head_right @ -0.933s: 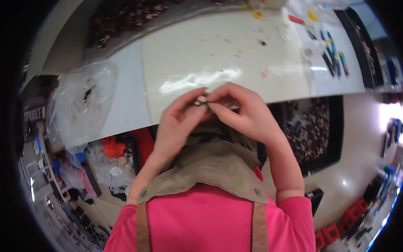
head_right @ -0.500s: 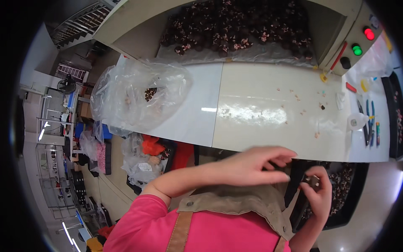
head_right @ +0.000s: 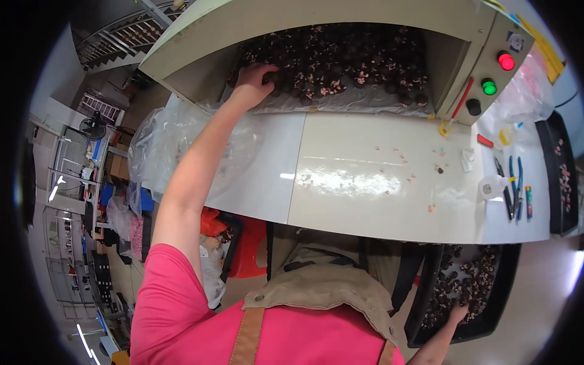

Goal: Assembling small plastic toy figures by gluing pieces together and attaching accessories.

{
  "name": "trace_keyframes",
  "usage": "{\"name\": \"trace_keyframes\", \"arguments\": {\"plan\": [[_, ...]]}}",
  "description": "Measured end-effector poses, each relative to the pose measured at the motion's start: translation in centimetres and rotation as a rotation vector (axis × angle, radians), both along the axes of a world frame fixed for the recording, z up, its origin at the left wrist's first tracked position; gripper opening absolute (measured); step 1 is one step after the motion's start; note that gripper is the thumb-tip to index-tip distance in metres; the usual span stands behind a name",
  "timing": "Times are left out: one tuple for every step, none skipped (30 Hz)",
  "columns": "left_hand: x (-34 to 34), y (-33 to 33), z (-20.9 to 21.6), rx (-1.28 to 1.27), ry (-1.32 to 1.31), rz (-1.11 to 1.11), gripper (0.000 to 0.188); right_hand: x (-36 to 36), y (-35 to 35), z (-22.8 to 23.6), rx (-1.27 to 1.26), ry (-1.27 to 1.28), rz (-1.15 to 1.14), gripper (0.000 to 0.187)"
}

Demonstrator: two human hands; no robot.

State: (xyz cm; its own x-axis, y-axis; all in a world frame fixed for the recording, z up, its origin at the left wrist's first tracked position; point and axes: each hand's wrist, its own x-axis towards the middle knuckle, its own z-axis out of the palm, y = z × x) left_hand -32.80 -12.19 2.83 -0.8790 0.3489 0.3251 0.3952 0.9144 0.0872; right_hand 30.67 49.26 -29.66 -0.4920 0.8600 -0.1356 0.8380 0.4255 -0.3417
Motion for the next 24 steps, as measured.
{"name": "trace_keyframes", "arguments": {"plan": [[0.1,0.5,0.1,0.008,-0.001,-0.008,0.038,-0.3,-0.6,0.5,-0.008,-0.077,-0.082,0.040],[0.2,0.8,0.2,-0.049,0.043,-0.018,0.038,-0.3,-0.9,0.7,-0.032,0.033,-0.134,0.040],[0.4,1.1,0.3,-0.107,0.087,-0.027,0.038,-0.3,-0.7,0.6,-0.024,0.029,-0.140,0.040],[0.4,0.9,0.4,-0.098,0.081,-0.030,0.038,-0.3,-0.4,0.6,-0.002,0.067,-0.103,0.042],[0.5,0.7,0.6,-0.054,0.070,-0.008,0.039,-0.9,-0.8,1.4,0.015,0.103,-0.064,0.045],[0.7,0.4,0.7,-0.012,0.056,0.016,0.040,-1.7,-1.3,2.3,-0.019,0.172,-0.043,0.041],[1.2,0.6,0.7,-0.004,0.040,0.005,0.040,-2.0,-0.7,2.3,-0.100,0.312,-0.031,0.038],[2.3,1.1,1.0,0.223,0.004,0.003,0.038,-2.2,-0.2,2.2,-0.183,0.449,-0.023,0.034],[3.9,1.9,1.2,0.438,-0.036,0.010,0.036,-5.6,-2.8,6.6,-0.189,0.428,-0.039,0.034],[6.4,3.6,1.8,0.654,-0.203,-0.042,0.035,-9.7,-6.2,12.9,-0.582,0.340,-0.100,0.024],[9.5,5.8,2.2,0.872,-0.382,-0.099,0.034,-11.1,-7.7,15.7,-0.758,0.420,-0.031,0.018],[12.3,7.3,1.8,0.966,-0.562,-0.164,0.038,-14.1,-11.2,19.5,-0.856,0.504,-0.048,0.017],[15.0,8.5,1.4,1.054,-0.744,-0.227,0.041,-15.9,-12.7,22.1,-0.858,0.458,0.126,0.014],[17.9,9.8,0.9,1.115,-0.895,-0.275,0.041,-18.0,-14.7,24.1,-0.850,0.472,0.233,0.010],[20.8,10.9,0.5,1.176,-1.041,-0.308,0.042,-20.3,-17.1,26.1,-0.853,0.517,0.394,0.006],[23.3,11.4,0.3,1.234,-1.142,-0.298,0.041,-22.7,-19.6,28.0,-0.864,0.530,0.528,0.008],[25.4,12.1,0.0,1.290,-1.251,-0.293,0.040,-24.0,-21.9,29.4,-0.968,0.502,0.508,0.018],[27.1,12.9,-0.3,1.340,-1.318,-0.246,0.039,-25.3,-23.8,29.5,-0.935,0.595,0.689,0.025],[28.5,13.3,-0.3,1.387,-1.330,-0.223,0.041,-26.4,-25.5,29.5,-0.903,0.687,0.880,0.032],[29.5,13.6,-0.4,1.422,-1.350,-0.211,0.040,-27.2,-27.0,29.9,-0.875,0.723,0.966,0.037],[30.2,13.8,-0.5,1.456,-1.361,-0.200,0.040,-27.8,-28.1,30.1,-0.847,0.765,1.058,0.041],[30.7,13.9,-0.6,1.450,-1.374,-0.197,0.040,-28.0,-29.1,30.0,-0.922,0.798,1.015,0.040],[31.0,14.0,-0.6,1.434,-1.324,-0.187,0.039,-28.1,-29.9,29.7,-0.993,0.835,0.970,0.040],[31.2,14.0,-0.7,1.418,-1.272,-0.178,0.039,-28.1,-30.3,29.6,-1.031,0.835,0.909,0.037]]}}
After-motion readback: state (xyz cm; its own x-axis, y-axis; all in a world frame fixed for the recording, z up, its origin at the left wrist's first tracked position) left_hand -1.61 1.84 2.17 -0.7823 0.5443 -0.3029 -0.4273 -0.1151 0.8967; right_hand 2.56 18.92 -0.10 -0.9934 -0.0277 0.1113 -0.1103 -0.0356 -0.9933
